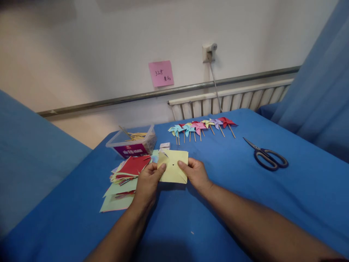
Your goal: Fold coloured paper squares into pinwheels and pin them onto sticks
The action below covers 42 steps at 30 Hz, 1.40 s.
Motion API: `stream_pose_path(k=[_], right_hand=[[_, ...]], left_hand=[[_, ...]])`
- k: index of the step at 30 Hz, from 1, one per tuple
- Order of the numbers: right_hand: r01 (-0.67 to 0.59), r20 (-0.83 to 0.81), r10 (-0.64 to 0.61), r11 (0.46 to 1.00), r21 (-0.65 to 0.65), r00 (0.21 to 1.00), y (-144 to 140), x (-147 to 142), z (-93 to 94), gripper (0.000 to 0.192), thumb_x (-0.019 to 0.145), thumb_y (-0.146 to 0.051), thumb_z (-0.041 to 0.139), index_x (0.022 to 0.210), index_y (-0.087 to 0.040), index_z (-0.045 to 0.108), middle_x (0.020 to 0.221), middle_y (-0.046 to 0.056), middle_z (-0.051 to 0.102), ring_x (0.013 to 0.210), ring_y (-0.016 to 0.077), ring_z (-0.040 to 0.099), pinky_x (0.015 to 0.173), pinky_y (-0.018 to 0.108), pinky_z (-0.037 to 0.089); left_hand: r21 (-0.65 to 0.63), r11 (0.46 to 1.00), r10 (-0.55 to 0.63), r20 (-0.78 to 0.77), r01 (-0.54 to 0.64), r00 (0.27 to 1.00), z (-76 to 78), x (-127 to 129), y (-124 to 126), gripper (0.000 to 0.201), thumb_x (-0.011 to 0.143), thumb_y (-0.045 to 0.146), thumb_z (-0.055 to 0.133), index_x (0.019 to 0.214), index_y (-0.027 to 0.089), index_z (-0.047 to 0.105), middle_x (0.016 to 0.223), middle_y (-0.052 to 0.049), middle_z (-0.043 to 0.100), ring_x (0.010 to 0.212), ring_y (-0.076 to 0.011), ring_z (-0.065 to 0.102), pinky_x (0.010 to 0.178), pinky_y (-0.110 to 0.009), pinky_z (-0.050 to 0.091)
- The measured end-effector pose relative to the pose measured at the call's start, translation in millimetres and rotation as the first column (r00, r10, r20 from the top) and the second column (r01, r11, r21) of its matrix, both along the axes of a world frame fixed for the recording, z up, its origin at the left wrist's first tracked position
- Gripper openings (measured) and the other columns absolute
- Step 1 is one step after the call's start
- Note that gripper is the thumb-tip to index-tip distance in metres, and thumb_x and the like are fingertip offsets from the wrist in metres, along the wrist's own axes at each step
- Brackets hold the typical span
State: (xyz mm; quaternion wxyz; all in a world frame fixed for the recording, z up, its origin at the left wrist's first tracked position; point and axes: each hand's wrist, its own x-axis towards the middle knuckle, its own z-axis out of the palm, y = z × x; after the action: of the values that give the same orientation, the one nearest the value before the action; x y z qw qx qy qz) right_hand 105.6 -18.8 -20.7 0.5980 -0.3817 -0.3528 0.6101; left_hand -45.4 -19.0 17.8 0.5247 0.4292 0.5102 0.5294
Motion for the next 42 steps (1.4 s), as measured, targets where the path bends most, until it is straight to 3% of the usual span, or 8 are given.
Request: stream_pose_path(k=[5, 10, 16, 19, 25, 29, 34, 42], right_hand=[[0.061, 0.060, -0.064, 0.997, 0.046, 0.996, 2.2, 1.9, -5.6, 0.041, 0.072, -0.054, 0.071, 0.084, -0.015, 0.072, 0.077, 0.005, 0.073, 0.063, 0.0178, 0.063, 0.061, 0.030, 0.048], [0.174, -0.125, -0.178, 0.984, -0.042, 0.976, 8.8, 3.3, -6.4, 0.040, 0.072, -0.051, 0.072, 0.089, -0.015, 0.070, 0.085, 0.009, 0.075, 0.074, 0.0223, 0.068, 0.071, 0.035, 0.052], [0.175, -0.208, -0.185, 0.982, -0.065, 0.961, 8.2, 4.5, -3.6, 0.038, 0.068, -0.044, 0.077, 0.093, -0.017, 0.067, 0.087, 0.007, 0.074, 0.072, 0.0213, 0.068, 0.070, 0.035, 0.053], [0.156, -0.142, -0.158, 0.987, -0.028, 0.977, 1.5, 2.1, -2.1, 0.036, 0.068, -0.044, 0.077, 0.090, -0.017, 0.067, 0.081, 0.004, 0.073, 0.066, 0.0175, 0.065, 0.065, 0.031, 0.051], [0.013, 0.026, -0.015, 0.995, 0.094, 1.000, -12.4, -6.4, 2.3, 0.033, 0.068, -0.044, 0.077, 0.086, -0.017, 0.069, 0.074, 0.002, 0.070, 0.056, 0.0126, 0.057, 0.051, 0.025, 0.045], [0.023, 0.084, -0.028, 0.998, 0.063, 0.996, -14.8, -6.7, 4.1, 0.031, 0.070, -0.046, 0.075, 0.077, -0.017, 0.067, 0.062, -0.001, 0.064, 0.044, 0.0085, 0.047, 0.043, 0.023, 0.037], [0.035, 0.198, -0.040, 0.999, 0.026, 0.979, -13.0, -3.7, 5.3, 0.040, 0.070, -0.054, 0.071, 0.062, -0.016, 0.061, 0.047, -0.003, 0.054, 0.038, 0.0083, 0.043, 0.039, 0.023, 0.032], [-0.047, 0.314, 0.022, 0.996, 0.069, 0.949, -13.7, -1.4, 0.0, 0.039, 0.078, -0.055, 0.062, 0.066, -0.018, 0.058, 0.051, -0.003, 0.054, 0.039, 0.0095, 0.045, 0.041, 0.024, 0.035]], left_hand=[[0.038, 0.998, -0.044, 0.063, 0.041, 0.997, -1.6, -0.7, 0.8, 0.032, 0.067, 0.044, 0.075, 0.077, 0.016, 0.063, 0.070, -0.001, 0.068, 0.059, -0.0130, 0.060, 0.058, -0.024, 0.047], [0.084, 0.981, -0.183, 0.122, 0.174, 0.975, 2.9, 0.2, -2.7, 0.040, 0.076, 0.043, 0.068, 0.106, 0.017, 0.064, 0.101, -0.010, 0.071, 0.086, -0.0208, 0.067, 0.067, -0.028, 0.049], [0.052, 0.946, -0.318, -0.024, 0.319, 0.948, -1.9, 8.8, -10.3, 0.045, 0.075, 0.041, 0.071, 0.113, 0.018, 0.065, 0.114, -0.013, 0.068, 0.101, -0.0246, 0.065, 0.075, -0.030, 0.050], [0.037, 0.960, -0.276, -0.022, 0.277, 0.961, -8.0, 13.1, -12.7, 0.045, 0.073, 0.040, 0.073, 0.110, 0.015, 0.067, 0.107, -0.013, 0.071, 0.092, -0.0234, 0.066, 0.080, -0.032, 0.051], [0.062, 0.995, -0.095, 0.252, 0.082, 0.963, -3.6, 14.9, -11.8, 0.047, 0.069, 0.035, 0.077, 0.109, 0.013, 0.068, 0.103, -0.013, 0.073, 0.089, -0.0246, 0.068, 0.083, -0.035, 0.052], [0.013, 0.992, -0.120, 0.348, 0.123, 0.930, 0.0, 13.2, -9.8, 0.044, 0.070, 0.032, 0.077, 0.107, 0.011, 0.067, 0.102, -0.013, 0.073, 0.089, -0.0251, 0.068, 0.081, -0.035, 0.052], [0.012, 0.988, -0.148, 0.337, 0.153, 0.930, -5.5, 13.3, -9.5, 0.036, 0.071, 0.029, 0.077, 0.102, 0.012, 0.068, 0.102, -0.012, 0.073, 0.089, -0.0231, 0.068, 0.076, -0.030, 0.052], [-0.017, 0.996, -0.078, 0.383, 0.092, 0.920, -0.6, 11.6, -6.2, 0.039, 0.069, 0.026, 0.078, 0.103, 0.009, 0.068, 0.100, -0.014, 0.073, 0.085, -0.0247, 0.070, 0.075, -0.032, 0.054]])
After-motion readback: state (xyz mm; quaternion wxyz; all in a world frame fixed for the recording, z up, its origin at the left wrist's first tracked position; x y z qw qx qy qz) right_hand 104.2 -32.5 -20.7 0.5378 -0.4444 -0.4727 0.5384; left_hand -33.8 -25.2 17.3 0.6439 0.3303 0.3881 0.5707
